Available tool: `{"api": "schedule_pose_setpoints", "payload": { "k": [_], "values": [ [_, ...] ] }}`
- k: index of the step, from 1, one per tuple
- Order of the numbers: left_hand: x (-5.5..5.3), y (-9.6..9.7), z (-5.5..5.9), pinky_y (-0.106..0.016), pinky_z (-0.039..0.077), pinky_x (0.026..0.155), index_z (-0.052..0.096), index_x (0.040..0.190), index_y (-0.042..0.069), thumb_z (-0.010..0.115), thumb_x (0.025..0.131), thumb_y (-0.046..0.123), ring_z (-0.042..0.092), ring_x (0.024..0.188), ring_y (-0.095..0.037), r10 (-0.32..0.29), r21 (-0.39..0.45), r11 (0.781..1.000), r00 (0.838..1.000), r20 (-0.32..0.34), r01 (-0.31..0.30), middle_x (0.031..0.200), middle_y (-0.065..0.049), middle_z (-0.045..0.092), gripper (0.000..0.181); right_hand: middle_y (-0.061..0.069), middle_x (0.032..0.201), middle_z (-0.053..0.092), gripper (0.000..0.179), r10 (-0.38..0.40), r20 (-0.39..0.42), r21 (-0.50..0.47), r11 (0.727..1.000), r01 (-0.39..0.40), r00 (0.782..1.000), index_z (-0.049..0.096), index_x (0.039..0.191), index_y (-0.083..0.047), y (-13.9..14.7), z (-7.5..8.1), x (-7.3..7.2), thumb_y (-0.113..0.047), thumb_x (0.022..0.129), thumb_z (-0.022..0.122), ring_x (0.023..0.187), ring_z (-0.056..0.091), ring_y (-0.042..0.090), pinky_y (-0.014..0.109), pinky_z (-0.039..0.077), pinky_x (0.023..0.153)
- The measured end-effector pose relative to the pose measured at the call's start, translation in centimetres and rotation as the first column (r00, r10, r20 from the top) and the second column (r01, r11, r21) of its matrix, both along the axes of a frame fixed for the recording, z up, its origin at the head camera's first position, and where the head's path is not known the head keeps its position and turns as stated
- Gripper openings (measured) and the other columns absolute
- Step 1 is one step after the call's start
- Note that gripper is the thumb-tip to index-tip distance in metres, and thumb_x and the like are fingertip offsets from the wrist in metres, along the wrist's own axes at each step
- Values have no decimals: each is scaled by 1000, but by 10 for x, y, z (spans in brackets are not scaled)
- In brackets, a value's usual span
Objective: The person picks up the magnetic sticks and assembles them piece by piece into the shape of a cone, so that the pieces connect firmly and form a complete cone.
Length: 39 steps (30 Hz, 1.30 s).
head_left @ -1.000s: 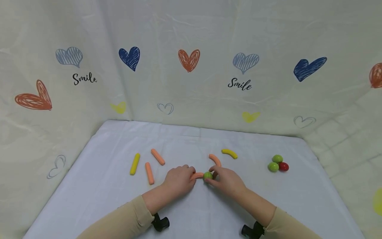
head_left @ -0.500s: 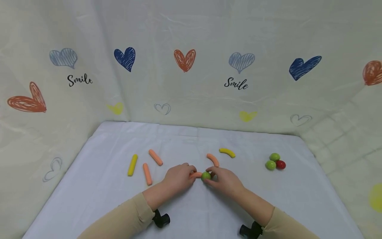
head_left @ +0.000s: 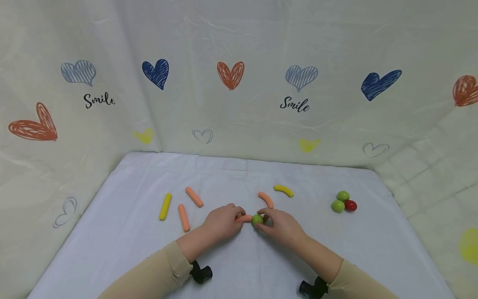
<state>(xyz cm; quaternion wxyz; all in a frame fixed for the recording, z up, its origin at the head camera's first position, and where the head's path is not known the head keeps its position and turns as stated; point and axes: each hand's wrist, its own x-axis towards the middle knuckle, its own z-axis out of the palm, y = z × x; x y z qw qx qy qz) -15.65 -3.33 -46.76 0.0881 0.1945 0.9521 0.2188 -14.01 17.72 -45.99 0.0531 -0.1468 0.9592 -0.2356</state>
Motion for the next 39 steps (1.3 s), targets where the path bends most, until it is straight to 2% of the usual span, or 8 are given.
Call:
{"api": "schedule_pose_setpoints", "payload": {
  "k": [8,14,20,28,39],
  "values": [
    [-1,-3,1,-29,44,64,71,111,24,65,96,35,51,66,-10,-1,43,999,998,63,-2,87,8,58,20,-11,87,64,37,-71,23,-11,997,71,997,70,120,-19,7,6,-2,-39,89,74,67,51,7,29,45,63],
    [-3,-7,1,-29,44,65,71,116,26,64,97,32,52,67,-10,-7,67,998,997,76,2,86,9,56,22,-10,90,65,37,-82,9,3,997,82,997,70,123,-21,16,5,-6,-35,89,74,69,50,9,28,44,61],
    [-5,-9,-1,-30,46,68,71,120,27,63,98,33,54,72,-8,-10,78,997,994,105,2,88,10,58,25,-8,94,66,36,-99,22,-24,995,100,995,71,123,-19,25,10,-10,-33,89,74,71,51,10,28,45,60],
    [-5,-11,4,-32,48,72,71,123,28,62,98,35,57,79,-9,-19,113,994,988,156,1,93,9,61,27,-3,97,68,38,-133,33,-57,989,135,991,69,126,-17,37,18,-21,-31,91,72,71,52,13,30,44,59],
    [-5,-14,2,-32,48,75,69,127,32,62,98,34,58,84,-8,-40,120,993,985,169,20,95,9,62,30,-1,100,68,41,-173,64,-54,983,177,983,68,130,-16,44,18,-40,-33,93,70,79,53,17,30,44,62]
  ]
}}
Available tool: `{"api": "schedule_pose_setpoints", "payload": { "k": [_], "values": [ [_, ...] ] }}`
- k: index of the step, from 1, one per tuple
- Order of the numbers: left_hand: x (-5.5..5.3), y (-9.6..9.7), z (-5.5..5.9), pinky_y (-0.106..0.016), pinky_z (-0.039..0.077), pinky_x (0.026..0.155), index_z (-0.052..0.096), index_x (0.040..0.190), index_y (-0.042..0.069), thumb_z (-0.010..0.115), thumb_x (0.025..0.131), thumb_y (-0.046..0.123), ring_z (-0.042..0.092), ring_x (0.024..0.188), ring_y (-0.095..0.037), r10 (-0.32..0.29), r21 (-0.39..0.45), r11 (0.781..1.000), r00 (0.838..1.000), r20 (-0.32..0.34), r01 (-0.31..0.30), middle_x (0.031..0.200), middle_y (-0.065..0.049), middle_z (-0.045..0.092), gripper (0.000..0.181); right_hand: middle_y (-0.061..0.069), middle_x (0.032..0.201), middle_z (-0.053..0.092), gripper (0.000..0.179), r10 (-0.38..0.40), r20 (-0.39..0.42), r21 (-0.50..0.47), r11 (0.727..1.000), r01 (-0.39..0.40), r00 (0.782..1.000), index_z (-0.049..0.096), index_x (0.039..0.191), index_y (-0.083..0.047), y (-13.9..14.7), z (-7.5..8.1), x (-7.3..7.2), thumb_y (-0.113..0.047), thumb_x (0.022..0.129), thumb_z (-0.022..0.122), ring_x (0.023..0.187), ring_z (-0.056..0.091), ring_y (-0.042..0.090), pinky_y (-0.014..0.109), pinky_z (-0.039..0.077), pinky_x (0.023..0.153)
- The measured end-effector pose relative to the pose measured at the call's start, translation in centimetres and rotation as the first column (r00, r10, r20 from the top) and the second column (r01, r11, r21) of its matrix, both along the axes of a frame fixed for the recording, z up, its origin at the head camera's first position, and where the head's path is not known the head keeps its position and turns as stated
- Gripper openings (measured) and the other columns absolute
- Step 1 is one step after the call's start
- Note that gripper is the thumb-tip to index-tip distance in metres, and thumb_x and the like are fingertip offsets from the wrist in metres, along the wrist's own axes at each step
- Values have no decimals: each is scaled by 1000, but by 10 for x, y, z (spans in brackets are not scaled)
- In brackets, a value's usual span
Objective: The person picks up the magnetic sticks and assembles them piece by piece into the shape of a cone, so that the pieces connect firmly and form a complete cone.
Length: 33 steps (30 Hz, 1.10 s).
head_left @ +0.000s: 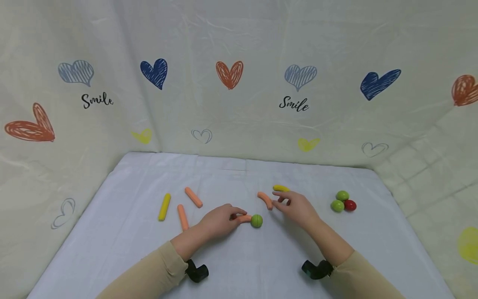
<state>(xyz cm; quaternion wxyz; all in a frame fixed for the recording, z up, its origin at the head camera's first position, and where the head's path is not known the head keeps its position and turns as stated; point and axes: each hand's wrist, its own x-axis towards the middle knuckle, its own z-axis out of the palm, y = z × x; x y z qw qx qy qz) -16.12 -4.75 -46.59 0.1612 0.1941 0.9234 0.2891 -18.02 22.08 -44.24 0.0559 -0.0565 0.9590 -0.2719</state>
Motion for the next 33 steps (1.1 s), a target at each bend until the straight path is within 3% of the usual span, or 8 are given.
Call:
{"api": "schedule_pose_setpoints", "payload": {
  "k": [13,21,26,33],
  "values": [
    [-1,-1,-3,-29,45,71,66,130,36,58,99,42,54,76,-6,1,-7,1000,1000,-6,-1,90,11,57,33,1,100,67,43,-15,61,-1,1000,15,998,67,131,-15,-15,-5,-11,-33,92,71,71,55,14,30,45,63],
    [0,0,-1,-29,44,69,65,131,36,60,99,36,54,74,-7,-15,-5,1000,1000,-5,15,90,10,57,33,-3,88,63,43,-8,59,-9,1000,8,998,69,128,-13,-24,-16,-20,-33,90,74,70,53,13,30,43,63],
    [1,0,-1,-29,44,70,65,131,36,60,99,37,54,74,-8,-9,0,1000,1000,-3,9,91,10,57,33,-3,89,61,41,-4,13,40,999,3,1000,70,126,-15,-29,-19,-24,-35,91,72,77,51,15,31,43,67],
    [1,-1,-1,-29,44,71,66,131,36,60,99,38,55,76,-8,-4,-1,1000,1000,-15,3,95,9,60,32,-3,86,61,36,6,-31,49,999,-4,1000,73,123,-15,-34,-20,-29,-34,92,71,74,52,15,31,44,67]
  ]
}}
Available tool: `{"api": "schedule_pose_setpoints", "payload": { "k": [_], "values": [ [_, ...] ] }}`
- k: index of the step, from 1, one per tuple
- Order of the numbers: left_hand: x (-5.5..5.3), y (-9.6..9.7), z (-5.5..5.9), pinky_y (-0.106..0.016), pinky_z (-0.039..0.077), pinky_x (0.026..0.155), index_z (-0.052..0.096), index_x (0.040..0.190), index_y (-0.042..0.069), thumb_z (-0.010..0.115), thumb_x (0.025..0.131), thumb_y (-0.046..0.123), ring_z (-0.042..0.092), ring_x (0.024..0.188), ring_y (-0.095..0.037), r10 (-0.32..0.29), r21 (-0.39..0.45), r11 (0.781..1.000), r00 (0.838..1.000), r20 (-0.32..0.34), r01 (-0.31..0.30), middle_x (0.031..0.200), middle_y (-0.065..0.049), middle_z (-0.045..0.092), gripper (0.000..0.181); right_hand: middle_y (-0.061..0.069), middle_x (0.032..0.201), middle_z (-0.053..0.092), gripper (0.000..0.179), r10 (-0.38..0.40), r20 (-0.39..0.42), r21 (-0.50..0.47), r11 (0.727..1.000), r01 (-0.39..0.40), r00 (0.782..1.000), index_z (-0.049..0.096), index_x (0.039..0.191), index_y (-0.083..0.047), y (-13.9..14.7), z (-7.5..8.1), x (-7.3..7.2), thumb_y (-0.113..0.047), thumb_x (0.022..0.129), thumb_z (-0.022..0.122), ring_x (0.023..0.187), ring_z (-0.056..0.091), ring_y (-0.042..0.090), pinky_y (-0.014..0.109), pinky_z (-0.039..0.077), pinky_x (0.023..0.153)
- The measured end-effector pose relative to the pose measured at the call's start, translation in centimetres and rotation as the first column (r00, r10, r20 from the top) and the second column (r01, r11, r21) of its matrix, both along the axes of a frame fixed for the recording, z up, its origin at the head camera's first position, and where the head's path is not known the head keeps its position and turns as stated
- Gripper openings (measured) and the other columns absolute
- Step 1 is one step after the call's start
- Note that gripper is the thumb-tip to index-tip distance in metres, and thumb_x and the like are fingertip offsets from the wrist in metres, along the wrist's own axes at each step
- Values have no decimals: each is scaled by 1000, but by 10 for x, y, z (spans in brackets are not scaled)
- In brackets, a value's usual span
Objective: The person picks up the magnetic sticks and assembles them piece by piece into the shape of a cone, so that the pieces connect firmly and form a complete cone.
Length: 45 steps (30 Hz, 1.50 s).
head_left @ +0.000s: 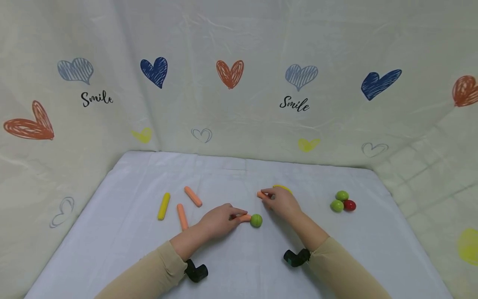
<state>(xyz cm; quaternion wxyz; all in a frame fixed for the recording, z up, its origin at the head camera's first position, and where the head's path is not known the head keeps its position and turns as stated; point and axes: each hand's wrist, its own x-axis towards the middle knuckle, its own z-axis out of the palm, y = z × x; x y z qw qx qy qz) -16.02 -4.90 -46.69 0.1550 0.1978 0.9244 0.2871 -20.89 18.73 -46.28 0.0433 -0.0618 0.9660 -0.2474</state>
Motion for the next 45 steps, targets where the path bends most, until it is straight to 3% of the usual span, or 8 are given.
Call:
{"api": "schedule_pose_setpoints", "payload": {
  "k": [7,18,30,37,45],
  "values": [
    [-2,1,-1,-29,43,69,66,130,37,58,99,41,54,74,-9,3,-13,1000,1000,-7,-3,94,9,58,32,-2,88,62,36,-18,-10,-20,1000,17,1000,74,119,-16,1,1,1,-39,91,72,75,51,16,32,43,68],
    [-2,3,-2,-29,43,67,67,130,36,59,99,41,53,72,-10,7,-27,1000,1000,-5,-8,93,9,58,32,3,114,71,33,0,14,-24,1000,1,1000,74,119,-14,6,5,13,-33,92,72,82,54,18,32,42,67],
    [-2,4,-3,-29,43,66,67,129,35,59,99,39,53,71,-10,9,-29,1000,1000,-7,-10,91,10,57,32,-6,87,65,32,41,12,-18,999,-41,999,77,115,-17,20,4,42,-35,89,75,70,50,12,29,43,62],
    [1,5,-1,-29,42,65,67,129,34,59,99,37,52,70,-10,14,-33,999,1000,-10,-14,92,9,58,31,-11,80,61,30,42,35,0,999,-43,998,77,114,-19,23,3,64,-32,87,77,68,48,10,27,43,61],
    [1,6,1,-29,42,62,68,128,33,60,99,35,51,68,-11,25,-30,999,1000,-14,-26,89,8,57,31,-12,82,62,27,39,55,1,999,-39,998,78,113,-21,20,0,74,-31,87,77,68,49,9,28,44,61]
  ]
}}
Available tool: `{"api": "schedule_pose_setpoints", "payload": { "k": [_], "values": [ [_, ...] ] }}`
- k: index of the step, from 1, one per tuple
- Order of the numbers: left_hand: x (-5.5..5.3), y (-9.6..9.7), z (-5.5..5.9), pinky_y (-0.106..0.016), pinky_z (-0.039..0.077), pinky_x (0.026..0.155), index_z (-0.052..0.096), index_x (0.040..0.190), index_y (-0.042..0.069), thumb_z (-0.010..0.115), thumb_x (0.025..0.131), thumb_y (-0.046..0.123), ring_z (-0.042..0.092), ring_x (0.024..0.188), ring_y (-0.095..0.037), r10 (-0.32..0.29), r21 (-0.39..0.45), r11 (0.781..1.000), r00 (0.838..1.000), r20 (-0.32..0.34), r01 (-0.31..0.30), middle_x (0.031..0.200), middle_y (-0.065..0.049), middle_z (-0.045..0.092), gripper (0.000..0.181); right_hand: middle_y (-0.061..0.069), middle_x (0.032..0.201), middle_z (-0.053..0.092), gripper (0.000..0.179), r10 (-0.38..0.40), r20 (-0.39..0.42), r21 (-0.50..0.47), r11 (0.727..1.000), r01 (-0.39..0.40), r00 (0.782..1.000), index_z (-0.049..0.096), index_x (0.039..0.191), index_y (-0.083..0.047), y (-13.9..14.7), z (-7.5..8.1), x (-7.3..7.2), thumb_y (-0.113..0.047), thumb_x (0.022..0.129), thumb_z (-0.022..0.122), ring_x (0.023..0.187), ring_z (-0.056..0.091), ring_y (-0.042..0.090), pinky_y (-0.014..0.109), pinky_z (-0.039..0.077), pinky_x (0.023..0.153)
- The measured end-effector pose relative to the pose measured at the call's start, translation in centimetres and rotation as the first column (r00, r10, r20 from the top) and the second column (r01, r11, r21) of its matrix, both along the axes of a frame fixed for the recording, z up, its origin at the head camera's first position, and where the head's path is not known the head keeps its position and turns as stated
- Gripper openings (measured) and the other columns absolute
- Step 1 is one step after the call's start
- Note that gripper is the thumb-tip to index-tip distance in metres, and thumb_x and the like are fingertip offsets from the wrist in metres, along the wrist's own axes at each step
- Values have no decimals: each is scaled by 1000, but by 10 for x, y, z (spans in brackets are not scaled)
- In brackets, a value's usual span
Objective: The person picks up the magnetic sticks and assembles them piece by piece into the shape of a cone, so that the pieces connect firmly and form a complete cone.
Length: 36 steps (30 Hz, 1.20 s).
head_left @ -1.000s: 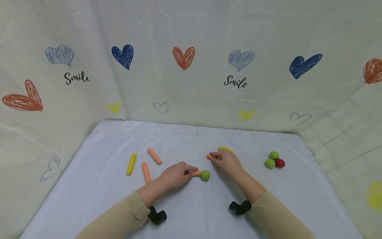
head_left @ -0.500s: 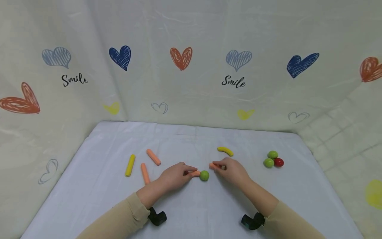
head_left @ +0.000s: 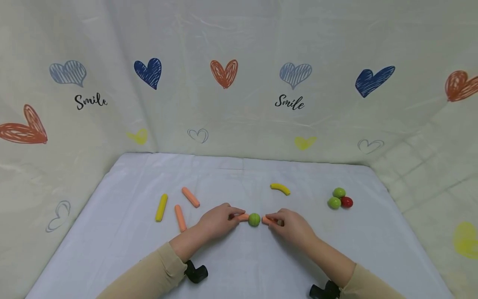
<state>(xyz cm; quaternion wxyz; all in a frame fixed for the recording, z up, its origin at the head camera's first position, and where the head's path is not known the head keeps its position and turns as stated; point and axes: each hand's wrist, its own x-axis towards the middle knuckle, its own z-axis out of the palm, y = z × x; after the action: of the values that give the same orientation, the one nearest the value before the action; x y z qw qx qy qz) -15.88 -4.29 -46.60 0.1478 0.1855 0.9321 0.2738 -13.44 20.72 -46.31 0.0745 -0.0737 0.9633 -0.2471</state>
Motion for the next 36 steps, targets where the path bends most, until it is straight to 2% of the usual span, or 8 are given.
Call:
{"api": "schedule_pose_setpoints", "payload": {
  "k": [8,16,21,26,36],
  "values": [
    [1,2,-2,-28,43,62,70,126,31,62,98,35,51,67,-10,-1,-2,1000,1000,-28,1,86,8,57,29,-11,85,62,28,2,12,2,1000,-2,1000,76,114,-20,-6,2,3,-23,86,78,70,50,9,29,44,63],
    [3,5,-1,-28,43,62,73,121,25,64,97,35,50,66,-10,19,7,1000,999,-36,-18,85,7,59,28,-11,84,61,28,8,3,12,1000,-8,1000,76,114,-18,-9,3,4,-22,87,78,70,50,8,29,44,62],
    [6,7,-4,-27,41,56,75,117,22,66,96,34,48,60,-10,31,20,999,996,-81,-30,76,8,53,26,-11,82,60,29,7,0,19,1000,-7,1000,75,115,-18,-11,4,4,-23,87,78,69,50,8,28,44,61],
    [8,8,-5,-26,40,54,75,114,20,67,95,32,47,58,-9,46,29,999,992,-121,-43,74,8,51,24,-11,82,58,30,5,3,22,1000,-5,1000,75,116,-18,-12,6,5,-23,87,78,69,51,7,28,44,61],
    [10,8,-2,-27,41,55,75,112,19,66,95,36,48,59,-8,50,36,998,993,-111,-47,73,9,52,25,-10,82,59,30,1,26,24,1000,-1,1000,75,117,-20,-11,5,3,-23,87,77,69,50,9,29,44,61]
  ]
}}
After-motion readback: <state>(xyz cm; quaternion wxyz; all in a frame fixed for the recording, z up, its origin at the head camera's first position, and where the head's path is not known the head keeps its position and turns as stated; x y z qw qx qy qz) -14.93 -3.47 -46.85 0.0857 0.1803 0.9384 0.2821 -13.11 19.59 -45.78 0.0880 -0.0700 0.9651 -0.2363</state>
